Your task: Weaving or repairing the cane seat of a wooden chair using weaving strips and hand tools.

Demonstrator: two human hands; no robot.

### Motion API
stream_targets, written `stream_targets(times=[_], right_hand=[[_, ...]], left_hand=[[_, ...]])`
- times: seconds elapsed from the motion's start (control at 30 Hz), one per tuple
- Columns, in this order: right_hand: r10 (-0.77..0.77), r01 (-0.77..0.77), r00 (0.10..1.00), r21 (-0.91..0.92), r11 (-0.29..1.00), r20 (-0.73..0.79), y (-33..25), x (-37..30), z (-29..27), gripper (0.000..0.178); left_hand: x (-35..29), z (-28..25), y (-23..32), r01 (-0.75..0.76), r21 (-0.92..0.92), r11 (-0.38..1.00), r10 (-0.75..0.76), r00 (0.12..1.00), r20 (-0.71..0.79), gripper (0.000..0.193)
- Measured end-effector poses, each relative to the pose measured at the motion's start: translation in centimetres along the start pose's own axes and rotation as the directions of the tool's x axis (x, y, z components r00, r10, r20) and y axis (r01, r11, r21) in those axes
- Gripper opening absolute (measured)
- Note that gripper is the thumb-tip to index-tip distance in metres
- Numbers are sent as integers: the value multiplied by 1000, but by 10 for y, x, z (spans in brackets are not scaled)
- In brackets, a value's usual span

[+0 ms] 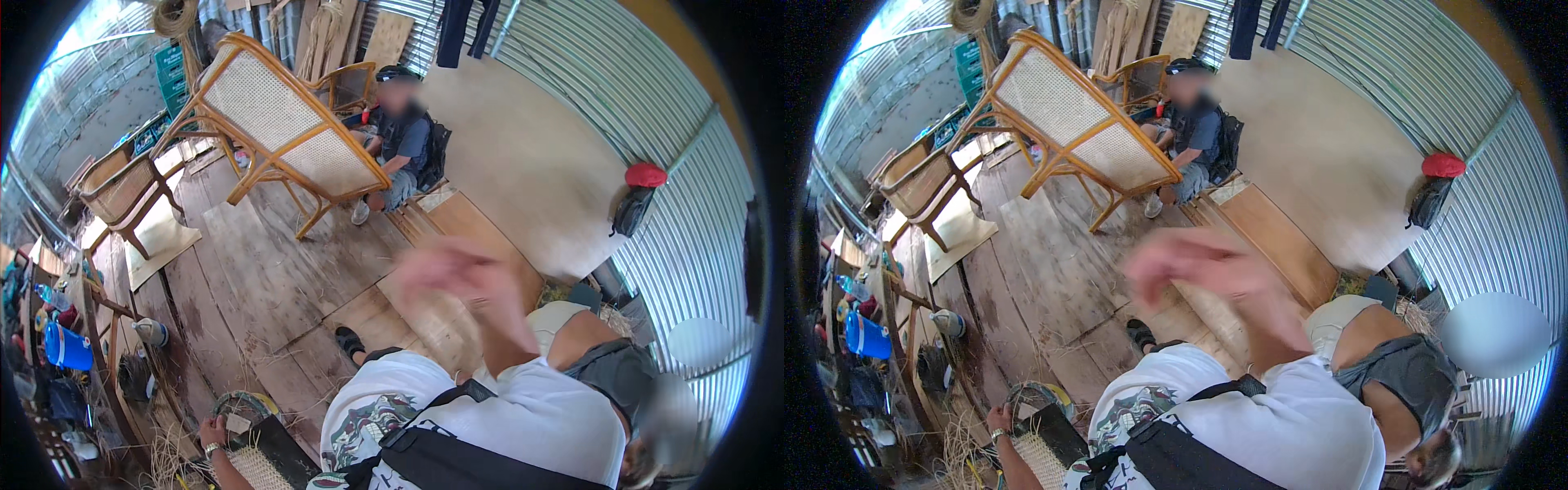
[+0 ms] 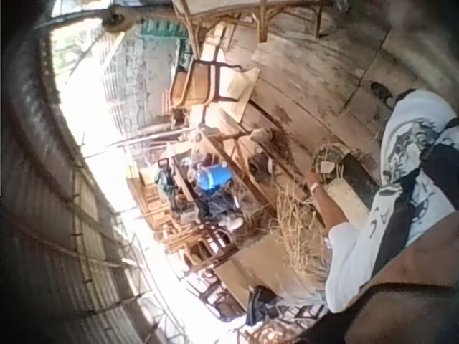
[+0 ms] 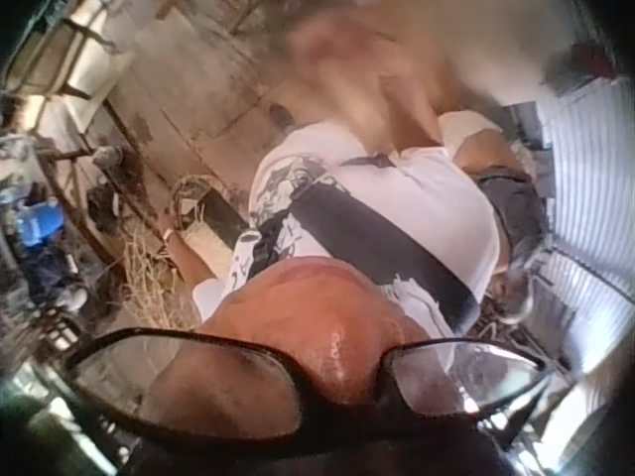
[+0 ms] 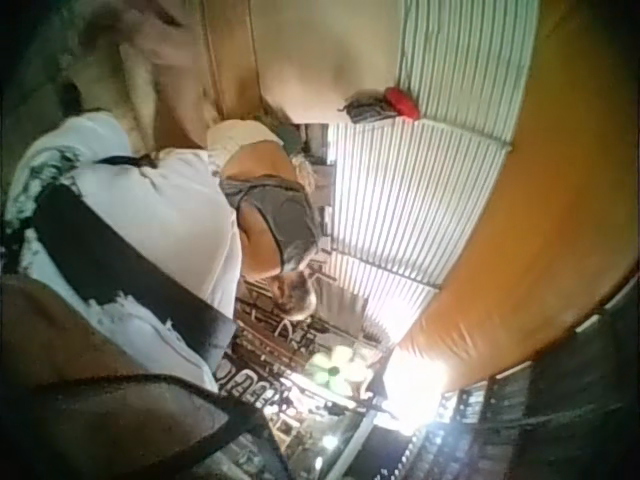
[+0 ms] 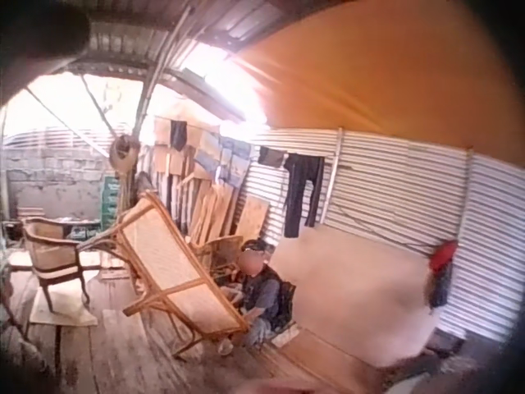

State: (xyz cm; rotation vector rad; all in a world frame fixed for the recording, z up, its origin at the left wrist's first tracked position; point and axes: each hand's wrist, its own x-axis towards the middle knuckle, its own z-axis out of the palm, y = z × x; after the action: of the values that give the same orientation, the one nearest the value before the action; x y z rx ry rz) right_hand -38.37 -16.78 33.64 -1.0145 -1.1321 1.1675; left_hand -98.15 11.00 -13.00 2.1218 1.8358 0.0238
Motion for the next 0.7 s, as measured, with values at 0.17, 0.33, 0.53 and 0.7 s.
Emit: stream_targets(times=[0.17,0.33,0.53,0.7], right_hand=[[-100,-175,664,284,943,741,131,49,53,66],[-230,99,375,208,973,898,67,45,55,56],[77,-111,643,-6,994,762,63,0,13,50],[-23,-130,601,126,984,799,47,-26,12,45]], left_hand=[[7,18,-30,82,-5,997,-82,997,7,47],[3,22,-37,134,-115,984,-128,990,57,51],[0,7,-16,96,8,995,-97,988,124,55],[2,-13,13,107,64,992,-119,965,233,58]])
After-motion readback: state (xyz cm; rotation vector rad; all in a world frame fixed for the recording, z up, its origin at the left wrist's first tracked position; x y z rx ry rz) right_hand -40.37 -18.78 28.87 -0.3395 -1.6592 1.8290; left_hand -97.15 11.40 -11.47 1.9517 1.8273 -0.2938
